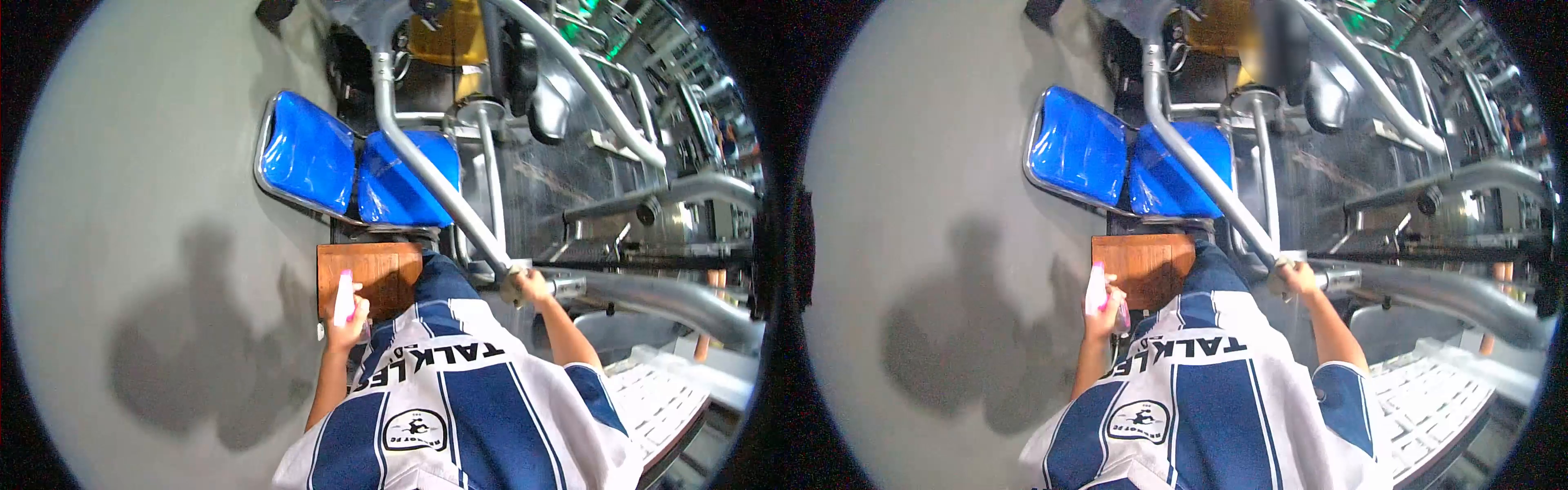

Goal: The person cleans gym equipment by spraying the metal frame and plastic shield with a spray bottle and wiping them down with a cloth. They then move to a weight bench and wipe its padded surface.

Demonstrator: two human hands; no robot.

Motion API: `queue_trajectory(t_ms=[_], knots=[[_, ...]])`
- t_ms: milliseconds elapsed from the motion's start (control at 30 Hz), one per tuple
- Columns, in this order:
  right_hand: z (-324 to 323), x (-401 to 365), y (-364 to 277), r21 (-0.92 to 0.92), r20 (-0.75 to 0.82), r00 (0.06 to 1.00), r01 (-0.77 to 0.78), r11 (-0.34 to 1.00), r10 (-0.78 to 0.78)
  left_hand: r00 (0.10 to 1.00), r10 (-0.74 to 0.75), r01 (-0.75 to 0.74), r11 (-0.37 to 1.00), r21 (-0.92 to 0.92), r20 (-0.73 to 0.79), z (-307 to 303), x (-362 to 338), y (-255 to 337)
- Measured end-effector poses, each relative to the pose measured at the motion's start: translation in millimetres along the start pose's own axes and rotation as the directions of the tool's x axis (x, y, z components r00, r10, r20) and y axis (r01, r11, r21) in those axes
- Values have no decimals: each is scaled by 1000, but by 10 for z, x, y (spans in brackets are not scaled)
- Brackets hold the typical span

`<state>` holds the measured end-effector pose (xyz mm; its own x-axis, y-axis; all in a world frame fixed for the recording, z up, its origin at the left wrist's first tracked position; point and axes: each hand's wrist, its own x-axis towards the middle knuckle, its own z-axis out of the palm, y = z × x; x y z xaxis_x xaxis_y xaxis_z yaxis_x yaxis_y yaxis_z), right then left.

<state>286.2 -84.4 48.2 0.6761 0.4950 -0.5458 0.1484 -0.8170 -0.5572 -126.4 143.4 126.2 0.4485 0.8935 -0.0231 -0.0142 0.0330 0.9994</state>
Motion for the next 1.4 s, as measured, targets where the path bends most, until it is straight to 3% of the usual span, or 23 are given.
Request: queue_trajectory(t_ms=[67,100,133,233,333,400,467,533,567,700,733,800,867,933,1000,1067,1133,1200,1267,1300,1333,1367,1400], knots=[[-252,-331,-276,361,181,983,-99,927,34,997,35,-54,964,260,76,45,104,209],[-213,-336,-150,458,163,986,-49,887,-30,994,23,-53,956,290,106,97,125,331],[-207,-405,-144,546,134,986,8,838,-97,980,80,-145,912,383,180,167,164,505],[-209,-627,-177,679,144,982,-8,734,-123,956,96,-208,889,408,279,304,139,652],[-341,-900,-496,669,143,987,-42,742,-74,940,60,-181,923,340,337,462,38,571],[-451,-1026,-648,768,231,931,5,640,-284,926,36,-125,969,215,375,600,-76,516],[-564,-1179,-900,762,271,911,-5,647,-312,918,34,-97,985,141,395,761,-223,538],[-600,-1143,-1110,771,316,885,-29,636,-343,940,67,-15,988,-156,334,990,-350,717],[-599,-1168,-1276,783,356,862,-64,619,-362,920,79,-11,984,-175,383,994,-381,664],[-474,-1048,-1621,731,610,684,-291,618,-400,947,31,23,987,-162,320,1200,-456,896],[-481,-1037,-1669,653,660,699,-353,670,-276,934,30,47,978,-204,355,1251,-471,875],[-404,-890,-1610,673,721,552,-418,610,-418,922,25,74,969,-237,387,1409,-514,891],[-440,-818,-1481,659,745,391,-557,506,-540,945,-148,246,909,-337,290,1599,-588,938],[-529,-853,-1366,658,753,432,-472,587,-497,945,-180,252,934,-254,273,1744,-609,952],[-650,-878,-1100,659,751,388,-486,574,-534,927,-269,293,954,-57,261,1901,-658,958],[-626,-887,-851,634,756,432,-296,714,-492,919,-266,283,959,-18,290,2034,-756,803],[-663,-882,-706,556,786,472,-258,790,-399,873,-345,333,938,95,344,2166,-837,758],[-824,-746,-659,460,744,620,-207,864,-247,858,-398,391,916,90,325,2315,-868,688],[-776,-319,-395,588,637,729,-248,770,-251,883,-397,398,916,48,252,2426,-926,548],[-1125,-359,-644,576,543,805,-150,804,-239,897,-372,381,924,9,240,2495,-908,552],[-1147,-124,-568,686,608,751,-335,646,-257,905,-353,367,930,-14,239,2537,-893,533],[-1264,-15,-617,753,593,724,-343,562,-353,910,-344,354,935,-3,229,2564,-894,519],[-1299,152,-637,765,538,748,-241,597,-389,918,-330,337,942,6,219,2586,-886,510]])
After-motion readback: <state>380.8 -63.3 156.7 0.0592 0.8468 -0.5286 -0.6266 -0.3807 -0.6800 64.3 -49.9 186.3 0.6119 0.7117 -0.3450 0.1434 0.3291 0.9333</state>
